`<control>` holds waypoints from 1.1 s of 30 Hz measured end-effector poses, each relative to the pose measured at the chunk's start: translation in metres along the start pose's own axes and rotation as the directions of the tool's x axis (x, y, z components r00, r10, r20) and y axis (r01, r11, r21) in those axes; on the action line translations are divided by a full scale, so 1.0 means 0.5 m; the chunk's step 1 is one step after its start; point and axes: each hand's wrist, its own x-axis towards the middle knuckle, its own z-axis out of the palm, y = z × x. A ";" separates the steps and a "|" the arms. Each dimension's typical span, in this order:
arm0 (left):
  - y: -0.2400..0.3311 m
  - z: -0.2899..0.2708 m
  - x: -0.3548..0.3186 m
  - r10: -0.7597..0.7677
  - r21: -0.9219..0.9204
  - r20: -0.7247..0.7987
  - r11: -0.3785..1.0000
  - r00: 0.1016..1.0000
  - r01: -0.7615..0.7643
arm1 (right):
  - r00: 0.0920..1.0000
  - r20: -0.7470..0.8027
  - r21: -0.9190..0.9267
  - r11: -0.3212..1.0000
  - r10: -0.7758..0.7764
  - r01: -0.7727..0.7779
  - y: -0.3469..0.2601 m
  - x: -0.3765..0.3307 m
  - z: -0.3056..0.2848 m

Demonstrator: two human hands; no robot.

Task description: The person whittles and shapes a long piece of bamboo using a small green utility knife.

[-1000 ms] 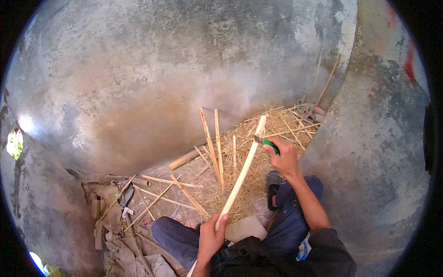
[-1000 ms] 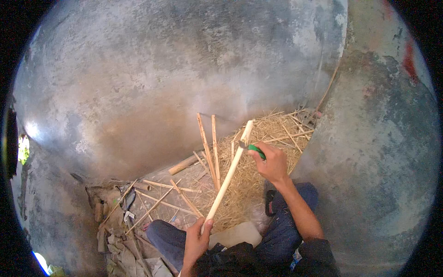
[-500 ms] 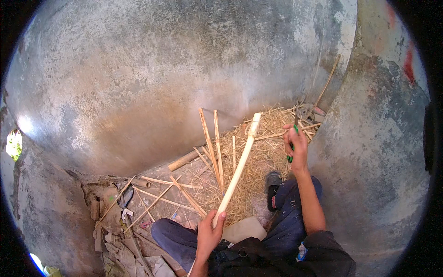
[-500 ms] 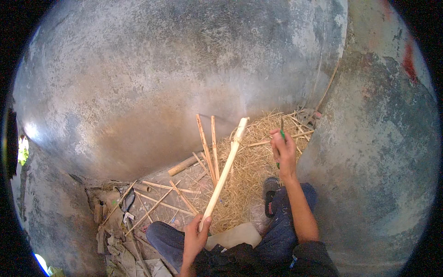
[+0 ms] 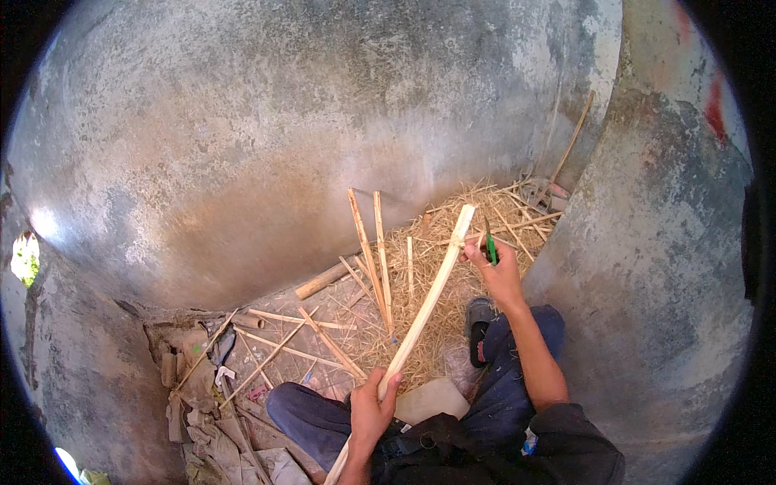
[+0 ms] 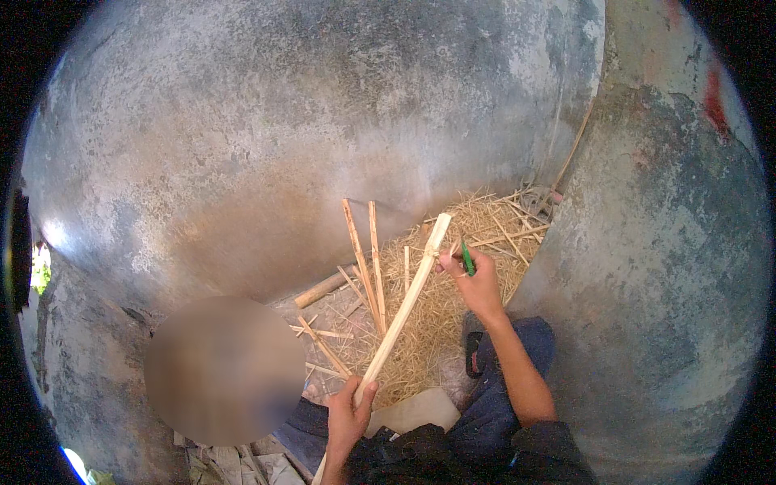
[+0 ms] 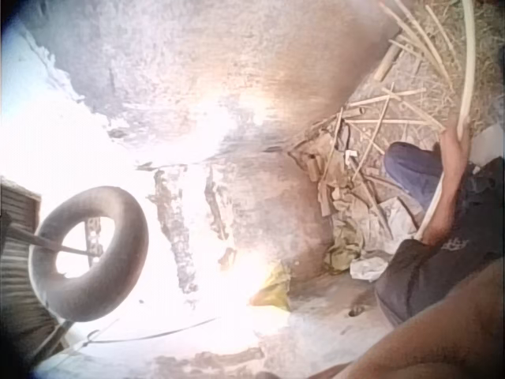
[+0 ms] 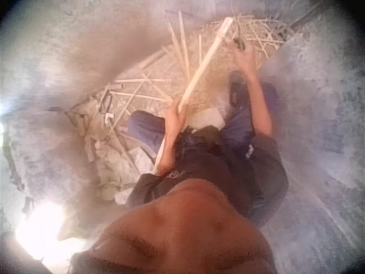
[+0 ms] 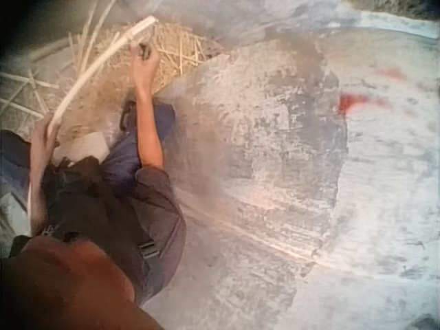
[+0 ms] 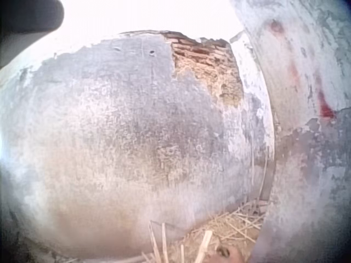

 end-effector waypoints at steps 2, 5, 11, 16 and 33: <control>-0.003 0.000 -0.001 -0.006 -0.020 0.018 1.000 1.000 0.007 | 0.998 -0.003 0.022 0.997 -0.070 0.070 0.016 0.004 0.001; -0.008 -0.001 -0.003 0.035 -0.057 0.052 0.998 0.998 -0.032 | 0.997 0.013 0.126 0.989 0.071 -0.072 0.007 -0.003 -0.010; -0.042 0.008 -0.003 0.053 -0.288 0.219 0.958 0.974 0.013 | 0.970 0.120 0.449 0.860 0.210 -0.242 0.022 -0.008 -0.016; -0.018 -0.014 0.000 -0.123 -0.440 0.459 0.829 0.880 0.346 | 0.946 0.225 0.649 0.688 0.235 -0.325 0.052 -0.005 -0.029; -0.062 -0.037 0.012 -0.191 -0.405 0.293 0.863 0.937 0.302 | 0.998 0.042 -0.327 0.944 0.055 -0.038 -0.049 -0.019 -0.128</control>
